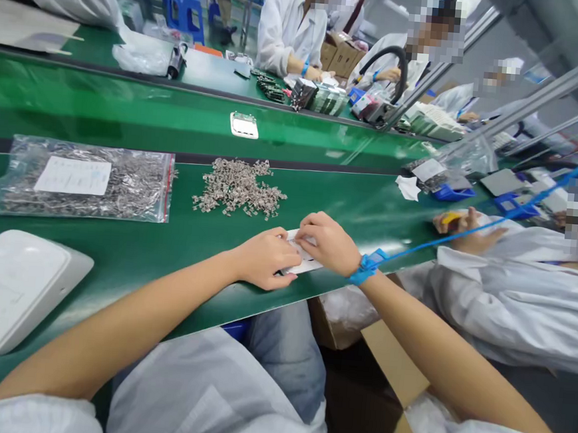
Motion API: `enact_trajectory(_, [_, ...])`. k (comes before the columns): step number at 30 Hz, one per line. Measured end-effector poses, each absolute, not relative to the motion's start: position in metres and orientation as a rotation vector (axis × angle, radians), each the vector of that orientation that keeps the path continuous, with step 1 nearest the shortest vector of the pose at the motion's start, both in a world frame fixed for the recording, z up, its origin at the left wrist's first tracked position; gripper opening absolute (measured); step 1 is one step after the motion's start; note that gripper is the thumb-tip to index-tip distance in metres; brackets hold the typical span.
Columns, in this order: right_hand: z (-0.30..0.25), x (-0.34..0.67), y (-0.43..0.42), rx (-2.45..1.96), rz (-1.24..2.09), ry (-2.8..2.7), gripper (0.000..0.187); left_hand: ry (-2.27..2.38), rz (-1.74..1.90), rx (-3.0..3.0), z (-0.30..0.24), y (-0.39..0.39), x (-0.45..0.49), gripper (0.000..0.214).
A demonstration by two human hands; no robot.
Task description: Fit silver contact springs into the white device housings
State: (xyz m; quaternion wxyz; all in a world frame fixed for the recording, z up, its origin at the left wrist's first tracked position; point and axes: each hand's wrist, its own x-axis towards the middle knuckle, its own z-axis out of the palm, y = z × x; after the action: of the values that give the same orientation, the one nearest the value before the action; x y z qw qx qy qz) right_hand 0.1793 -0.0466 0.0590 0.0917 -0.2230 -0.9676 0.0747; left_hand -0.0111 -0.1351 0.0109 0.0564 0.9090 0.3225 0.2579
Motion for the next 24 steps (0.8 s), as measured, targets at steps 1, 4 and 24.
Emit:
enact_trajectory(1, [0.058, 0.178, -0.046, -0.655, 0.241, -2.877, 0.015, 0.977, 0.790, 2.763, 0.011, -0.135, -0.011, 0.022])
enact_trajectory(4, [0.056, 0.175, -0.044, -0.633, 0.285, -2.878, 0.013, 0.977, 0.835, 2.780, 0.011, -0.136, -0.010, 0.021])
enact_trajectory(24, [0.048, 0.210, -0.051, -0.354, -0.143, -2.788, 0.014, 1.300, 0.859, 2.906, 0.009, -0.168, -0.010, 0.023])
